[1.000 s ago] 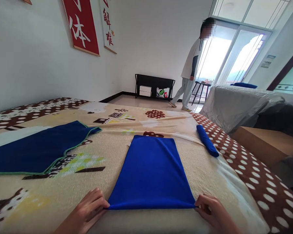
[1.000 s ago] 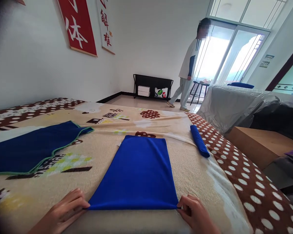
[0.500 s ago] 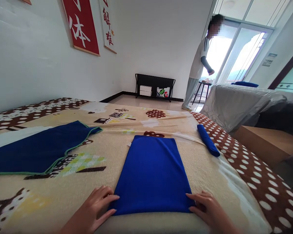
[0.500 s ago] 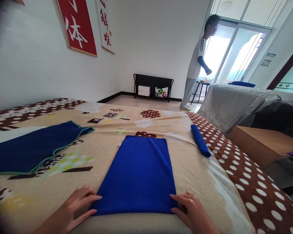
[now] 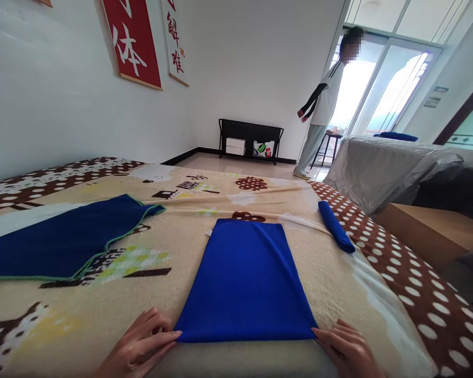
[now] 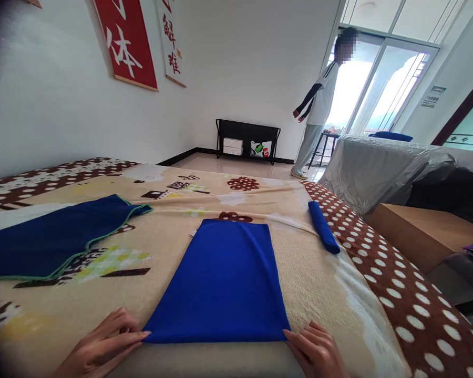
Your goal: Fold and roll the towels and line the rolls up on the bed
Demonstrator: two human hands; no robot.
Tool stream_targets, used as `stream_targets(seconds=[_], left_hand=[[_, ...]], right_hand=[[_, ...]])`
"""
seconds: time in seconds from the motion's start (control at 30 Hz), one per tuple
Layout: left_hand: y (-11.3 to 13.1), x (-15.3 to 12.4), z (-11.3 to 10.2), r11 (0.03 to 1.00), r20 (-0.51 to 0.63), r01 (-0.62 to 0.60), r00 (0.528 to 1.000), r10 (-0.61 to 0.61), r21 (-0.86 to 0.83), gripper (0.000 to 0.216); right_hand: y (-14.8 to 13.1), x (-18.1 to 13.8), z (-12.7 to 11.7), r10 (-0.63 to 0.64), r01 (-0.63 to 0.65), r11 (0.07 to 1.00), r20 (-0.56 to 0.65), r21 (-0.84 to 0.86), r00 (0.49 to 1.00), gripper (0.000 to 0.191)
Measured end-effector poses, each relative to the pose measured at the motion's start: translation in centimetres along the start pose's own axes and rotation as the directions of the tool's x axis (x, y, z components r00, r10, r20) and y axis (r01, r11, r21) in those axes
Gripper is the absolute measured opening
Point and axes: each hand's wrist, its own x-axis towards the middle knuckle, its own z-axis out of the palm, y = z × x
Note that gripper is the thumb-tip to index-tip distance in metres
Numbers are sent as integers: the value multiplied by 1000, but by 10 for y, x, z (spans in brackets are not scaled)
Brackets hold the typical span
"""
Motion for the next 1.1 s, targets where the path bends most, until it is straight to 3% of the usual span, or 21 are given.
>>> stream_targets(seconds=[0.17, 0.3, 0.37, 0.43, 0.53, 0.6, 0.67, 0.77, 0.83, 0.9, 0.97, 1.03, 1.1], left_hand=[[3, -10, -5, 999, 45, 21, 999, -22, 31, 27], [18, 14, -8, 990, 51, 105, 993, -110, 89, 10], [34, 48, 6, 974, -20, 200, 980, -199, 105, 18], [52, 89, 34, 949, -47, 289, 957, -286, 122, 39], [68, 125, 80, 954, 65, 257, 961, -269, 153, 56], [66, 115, 98, 957, 129, 217, 961, -244, 191, 58], [57, 83, 100, 946, 139, 201, 961, -241, 253, 63], [46, 33, 83, 913, 100, 222, 958, -270, 342, 67], [46, 31, 70, 904, 101, 242, 951, -293, 353, 61], [49, 62, 63, 910, 136, 267, 937, -323, 317, 53], [49, 119, 65, 925, 194, 286, 921, -337, 249, 49], [40, 179, 74, 947, 246, 259, 921, -301, 188, 52], [22, 218, 89, 928, 229, 308, 907, -352, 207, 54]], right_hand=[[-6, -3, -7, -83, 81, 994, -33, -67, 996, 23], [-19, 27, -17, 43, -44, 999, -30, -25, 999, 20], [-38, 63, -11, 186, -188, 982, -89, -22, 979, 22], [-63, 104, 9, 275, -280, 960, -108, -29, 955, 33], [-89, 137, 54, 245, -241, 967, 44, -81, 968, 53], [-88, 124, 75, 228, -213, 969, 119, -127, 966, 61], [-74, 90, 80, 220, -194, 962, 124, -192, 968, 69], [-52, 40, 64, 227, -201, 941, 67, -271, 972, 69], [-49, 39, 49, 280, -255, 929, 60, -270, 958, 59], [-53, 72, 42, 319, -290, 933, 119, -212, 940, 48], [-57, 129, 47, 280, -261, 958, 212, -117, 936, 45], [-53, 188, 60, 218, -207, 976, 242, -73, 945, 48], [-39, 227, 74, 243, -231, 970, 248, -76, 938, 51]])
